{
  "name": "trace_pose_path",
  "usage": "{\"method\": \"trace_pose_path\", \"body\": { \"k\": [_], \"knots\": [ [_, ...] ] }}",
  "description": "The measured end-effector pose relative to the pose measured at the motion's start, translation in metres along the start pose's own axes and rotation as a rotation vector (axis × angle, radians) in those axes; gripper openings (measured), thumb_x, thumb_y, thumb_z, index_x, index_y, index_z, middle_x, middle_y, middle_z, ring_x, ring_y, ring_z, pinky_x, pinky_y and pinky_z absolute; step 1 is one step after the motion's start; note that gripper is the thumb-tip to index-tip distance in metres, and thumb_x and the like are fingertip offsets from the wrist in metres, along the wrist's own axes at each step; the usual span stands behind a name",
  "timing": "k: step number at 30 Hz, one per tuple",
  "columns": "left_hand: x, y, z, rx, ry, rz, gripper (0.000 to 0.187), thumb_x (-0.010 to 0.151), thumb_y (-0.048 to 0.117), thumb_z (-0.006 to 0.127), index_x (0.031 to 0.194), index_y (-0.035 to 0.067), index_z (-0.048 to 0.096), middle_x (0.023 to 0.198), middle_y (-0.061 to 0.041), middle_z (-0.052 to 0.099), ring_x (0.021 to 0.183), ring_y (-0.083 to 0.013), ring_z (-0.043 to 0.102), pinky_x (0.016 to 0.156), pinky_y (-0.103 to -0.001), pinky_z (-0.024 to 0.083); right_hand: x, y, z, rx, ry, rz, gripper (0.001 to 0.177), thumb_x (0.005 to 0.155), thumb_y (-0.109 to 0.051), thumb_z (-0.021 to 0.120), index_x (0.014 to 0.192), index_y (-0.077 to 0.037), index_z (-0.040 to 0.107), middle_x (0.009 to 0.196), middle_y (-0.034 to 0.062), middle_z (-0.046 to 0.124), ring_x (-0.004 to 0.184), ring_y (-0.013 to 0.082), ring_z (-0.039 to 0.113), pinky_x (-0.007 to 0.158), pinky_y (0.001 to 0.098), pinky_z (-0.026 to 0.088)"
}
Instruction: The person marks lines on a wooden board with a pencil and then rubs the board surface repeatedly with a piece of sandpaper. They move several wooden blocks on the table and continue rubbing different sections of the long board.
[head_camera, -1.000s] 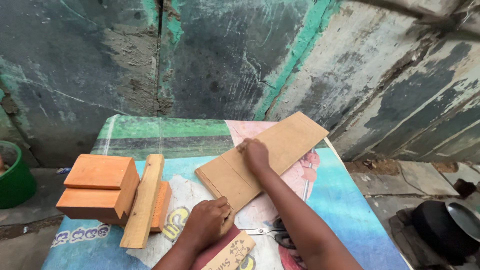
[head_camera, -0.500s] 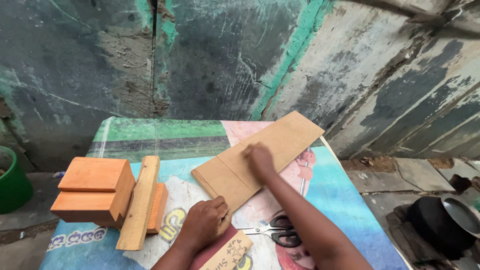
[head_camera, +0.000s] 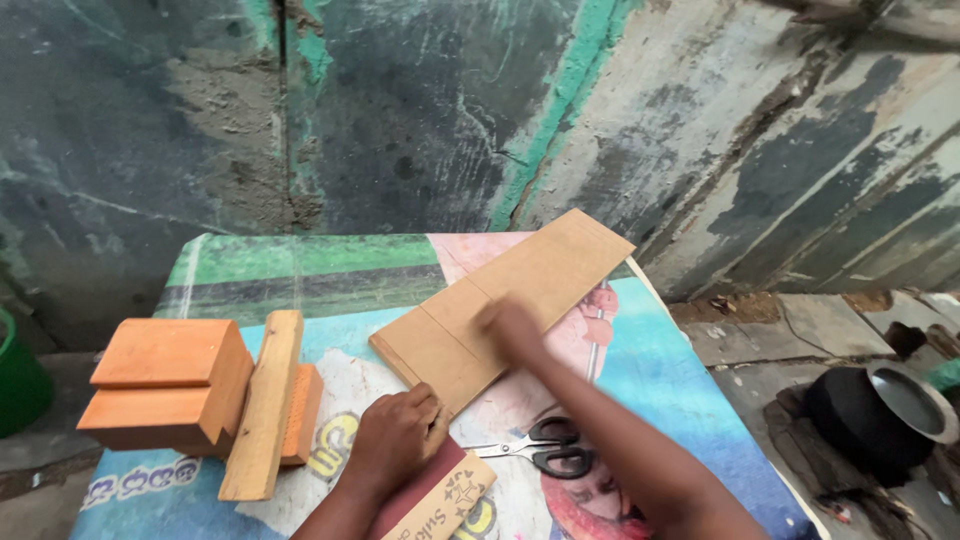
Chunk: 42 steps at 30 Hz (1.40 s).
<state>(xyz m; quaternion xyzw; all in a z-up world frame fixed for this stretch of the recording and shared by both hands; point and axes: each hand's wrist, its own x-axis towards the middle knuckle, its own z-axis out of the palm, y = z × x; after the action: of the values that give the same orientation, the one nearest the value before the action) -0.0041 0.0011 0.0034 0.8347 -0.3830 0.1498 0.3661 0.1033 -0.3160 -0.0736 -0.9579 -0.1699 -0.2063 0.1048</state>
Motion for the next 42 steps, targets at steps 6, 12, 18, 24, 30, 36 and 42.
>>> {"method": "trace_pose_path", "body": {
  "k": [6,12,18,24,30,36,42],
  "knots": [
    [-0.003,-0.004,0.003,-0.016,-0.007,0.000,0.013,0.081,0.018,0.070,0.075,0.007,0.072,0.082,-0.007,0.067,0.070,-0.0303,0.067,0.068,-0.044,0.052,-0.048,-0.039,0.014,0.027,-0.085,-0.164,0.008,0.080,-0.013,0.069,0.085,-0.014,0.076,0.088,0.0060,0.069,0.091,0.0269,0.064,0.079,0.0415,0.050],
    [0.000,0.000,0.003,-0.008,-0.026,-0.033,0.016,0.082,0.018,0.070,0.071,0.006,0.070,0.078,-0.006,0.066,0.069,-0.0294,0.068,0.068,-0.043,0.054,-0.032,0.050,-0.023,-0.125,0.099,0.104,0.016,0.077,-0.011,0.063,0.085,-0.014,0.077,0.089,0.0060,0.071,0.090,0.0280,0.064,0.078,0.0379,0.052],
    [0.002,0.001,0.000,0.017,-0.020,-0.025,0.020,0.082,0.020,0.072,0.070,0.005,0.069,0.076,-0.008,0.064,0.069,-0.0309,0.068,0.065,-0.045,0.053,-0.083,-0.081,-0.031,0.167,-0.087,-0.163,0.018,0.086,-0.013,0.059,0.093,-0.014,0.075,0.095,0.0058,0.069,0.091,0.0263,0.062,0.079,0.0379,0.050],
    [0.001,0.003,0.000,0.001,-0.003,-0.007,0.019,0.083,0.019,0.071,0.070,0.006,0.069,0.076,-0.007,0.065,0.068,-0.0305,0.067,0.064,-0.044,0.054,-0.059,0.010,-0.073,-0.090,-0.048,0.275,0.023,0.088,-0.014,0.056,0.097,-0.018,0.078,0.102,0.0013,0.073,0.094,0.0250,0.067,0.082,0.0400,0.052],
    [0.003,0.004,0.001,0.001,-0.013,-0.037,0.020,0.084,0.021,0.071,0.071,0.005,0.070,0.075,-0.007,0.065,0.067,-0.0307,0.067,0.063,-0.044,0.054,-0.099,-0.054,-0.051,0.099,-0.077,0.035,0.023,0.089,-0.017,0.060,0.100,-0.013,0.080,0.099,0.0056,0.074,0.094,0.0275,0.067,0.083,0.0374,0.053],
    [0.001,0.001,0.002,-0.035,-0.013,-0.027,0.019,0.083,0.021,0.072,0.073,0.005,0.071,0.079,-0.007,0.067,0.068,-0.0312,0.067,0.062,-0.044,0.053,-0.076,0.064,-0.077,0.005,0.101,0.351,0.033,0.086,-0.005,0.050,0.098,-0.014,0.079,0.106,0.0041,0.075,0.103,0.0247,0.070,0.091,0.0372,0.053],
    [0.002,-0.001,0.000,-0.005,-0.002,0.013,0.013,0.077,0.017,0.071,0.075,0.005,0.070,0.082,-0.008,0.067,0.070,-0.0320,0.067,0.063,-0.044,0.053,-0.082,0.056,-0.036,0.178,0.035,0.183,0.026,0.090,-0.008,0.052,0.104,-0.012,0.074,0.113,0.0042,0.072,0.110,0.0239,0.069,0.095,0.0336,0.052]
  ]
}}
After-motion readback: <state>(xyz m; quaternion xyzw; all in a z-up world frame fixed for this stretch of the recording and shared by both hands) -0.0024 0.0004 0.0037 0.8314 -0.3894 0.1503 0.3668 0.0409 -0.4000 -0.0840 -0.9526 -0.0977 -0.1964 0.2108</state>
